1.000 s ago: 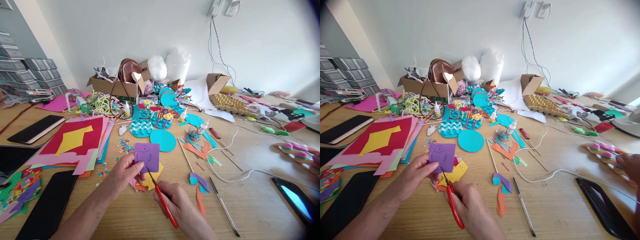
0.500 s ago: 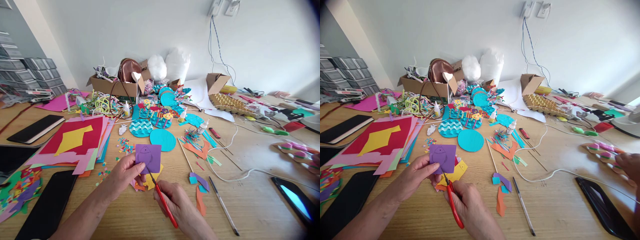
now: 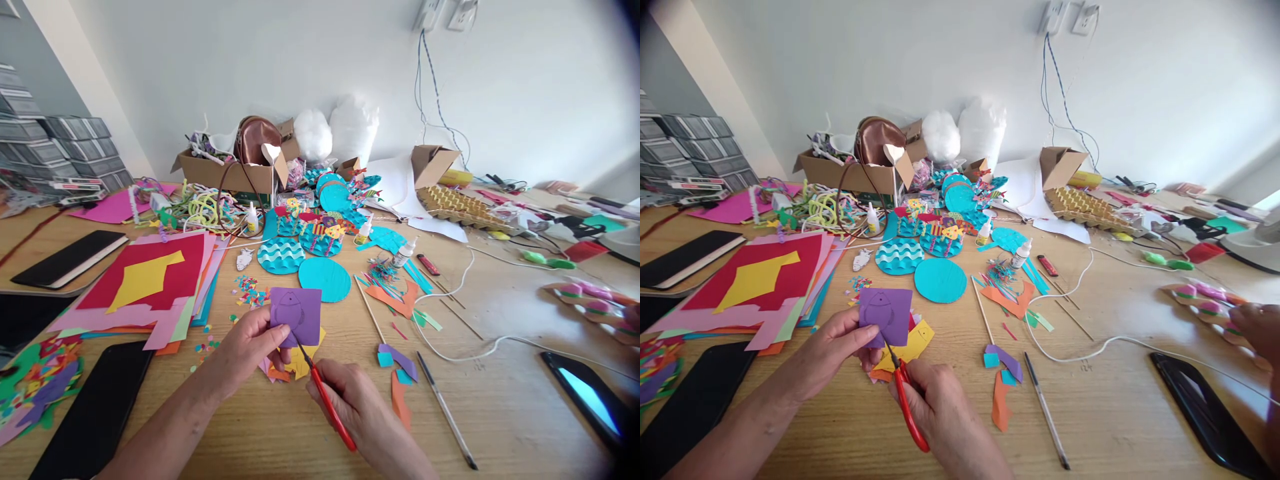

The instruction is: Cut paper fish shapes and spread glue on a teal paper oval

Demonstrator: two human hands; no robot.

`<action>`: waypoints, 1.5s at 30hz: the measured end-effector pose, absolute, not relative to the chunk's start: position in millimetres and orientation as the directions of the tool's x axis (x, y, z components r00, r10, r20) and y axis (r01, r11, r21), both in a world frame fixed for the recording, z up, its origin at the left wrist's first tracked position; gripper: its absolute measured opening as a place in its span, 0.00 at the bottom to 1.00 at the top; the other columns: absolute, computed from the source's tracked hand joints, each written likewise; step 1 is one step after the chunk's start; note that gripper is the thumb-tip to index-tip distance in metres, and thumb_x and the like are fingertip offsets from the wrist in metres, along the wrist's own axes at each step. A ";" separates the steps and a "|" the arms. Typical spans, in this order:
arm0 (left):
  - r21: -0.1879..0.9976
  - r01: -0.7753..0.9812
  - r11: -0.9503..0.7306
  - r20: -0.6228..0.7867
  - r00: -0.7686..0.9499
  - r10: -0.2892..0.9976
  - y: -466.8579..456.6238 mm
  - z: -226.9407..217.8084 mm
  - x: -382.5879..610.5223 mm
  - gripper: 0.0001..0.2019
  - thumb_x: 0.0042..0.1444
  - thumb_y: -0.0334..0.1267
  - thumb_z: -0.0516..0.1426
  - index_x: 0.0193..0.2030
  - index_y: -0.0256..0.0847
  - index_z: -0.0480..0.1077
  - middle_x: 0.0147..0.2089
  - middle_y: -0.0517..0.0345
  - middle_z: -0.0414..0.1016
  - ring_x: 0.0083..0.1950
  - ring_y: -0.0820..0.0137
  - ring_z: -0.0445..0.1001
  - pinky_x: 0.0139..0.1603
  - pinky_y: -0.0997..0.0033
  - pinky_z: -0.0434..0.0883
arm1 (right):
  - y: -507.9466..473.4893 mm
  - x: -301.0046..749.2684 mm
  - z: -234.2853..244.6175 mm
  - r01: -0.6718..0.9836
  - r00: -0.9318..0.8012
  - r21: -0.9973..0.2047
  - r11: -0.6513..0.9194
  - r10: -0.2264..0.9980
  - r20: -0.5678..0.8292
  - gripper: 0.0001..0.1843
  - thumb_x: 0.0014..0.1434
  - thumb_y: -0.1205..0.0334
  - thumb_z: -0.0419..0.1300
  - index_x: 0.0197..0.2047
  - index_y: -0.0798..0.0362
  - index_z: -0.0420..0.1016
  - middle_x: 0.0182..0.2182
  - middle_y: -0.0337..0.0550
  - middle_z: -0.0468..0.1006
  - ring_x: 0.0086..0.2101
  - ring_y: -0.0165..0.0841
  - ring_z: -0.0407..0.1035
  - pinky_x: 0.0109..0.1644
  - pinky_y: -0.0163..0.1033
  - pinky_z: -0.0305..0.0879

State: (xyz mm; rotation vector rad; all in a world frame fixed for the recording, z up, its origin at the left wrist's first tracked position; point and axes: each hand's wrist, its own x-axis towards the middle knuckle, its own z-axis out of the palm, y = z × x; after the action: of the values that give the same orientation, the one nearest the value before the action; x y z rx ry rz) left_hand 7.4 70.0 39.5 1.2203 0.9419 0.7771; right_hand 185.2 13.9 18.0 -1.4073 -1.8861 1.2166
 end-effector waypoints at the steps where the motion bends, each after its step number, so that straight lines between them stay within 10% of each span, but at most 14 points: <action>1: 0.981 0.005 0.196 -0.180 0.419 0.890 70.5 39.4 6.7 0.13 0.51 0.45 0.56 0.27 0.37 0.68 0.22 0.59 0.71 0.23 0.73 0.69 0.25 0.75 0.67 | 13.9 185.7 18.0 0.501 -0.353 -0.862 0.075 0.927 -0.125 0.21 0.62 0.50 0.48 0.22 0.53 0.52 0.19 0.32 0.54 0.21 0.24 0.47 0.23 0.32 0.43; 10: 0.895 -0.204 0.397 -0.286 0.419 0.862 79.3 45.8 13.7 0.14 0.44 0.42 0.63 0.36 0.39 0.71 0.29 0.61 0.74 0.30 0.72 0.73 0.35 0.74 0.69 | 15.9 189.2 17.0 0.468 -0.381 -0.880 0.080 0.917 -0.120 0.22 0.62 0.49 0.48 0.22 0.53 0.55 0.18 0.32 0.55 0.21 0.24 0.47 0.23 0.32 0.43; 23: 0.902 -0.355 0.245 -0.195 0.172 0.966 65.9 38.1 34.5 0.12 0.44 0.42 0.62 0.34 0.40 0.69 0.23 0.66 0.69 0.20 0.78 0.62 0.19 0.80 0.58 | 6.1 160.8 -5.0 -0.165 -0.346 -0.966 -0.198 0.929 -0.131 0.26 0.57 0.38 0.48 0.29 0.55 0.64 0.14 0.32 0.61 0.16 0.23 0.52 0.21 0.30 0.48; 45: 0.908 -0.334 0.254 -0.247 0.064 0.967 57.3 26.7 44.6 0.09 0.41 0.40 0.63 0.27 0.40 0.71 0.22 0.65 0.72 0.28 0.69 0.71 0.33 0.72 0.69 | 7.5 155.0 -8.2 -0.328 -0.310 -0.928 -0.178 0.948 -0.072 0.25 0.58 0.40 0.49 0.29 0.56 0.66 0.14 0.32 0.61 0.16 0.23 0.53 0.23 0.31 0.47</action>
State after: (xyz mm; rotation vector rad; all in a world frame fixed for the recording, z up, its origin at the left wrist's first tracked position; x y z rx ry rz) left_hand 44.6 57.3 26.7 0.7820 1.0504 1.1509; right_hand 155.0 7.5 -8.2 -0.8684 -1.0731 1.6699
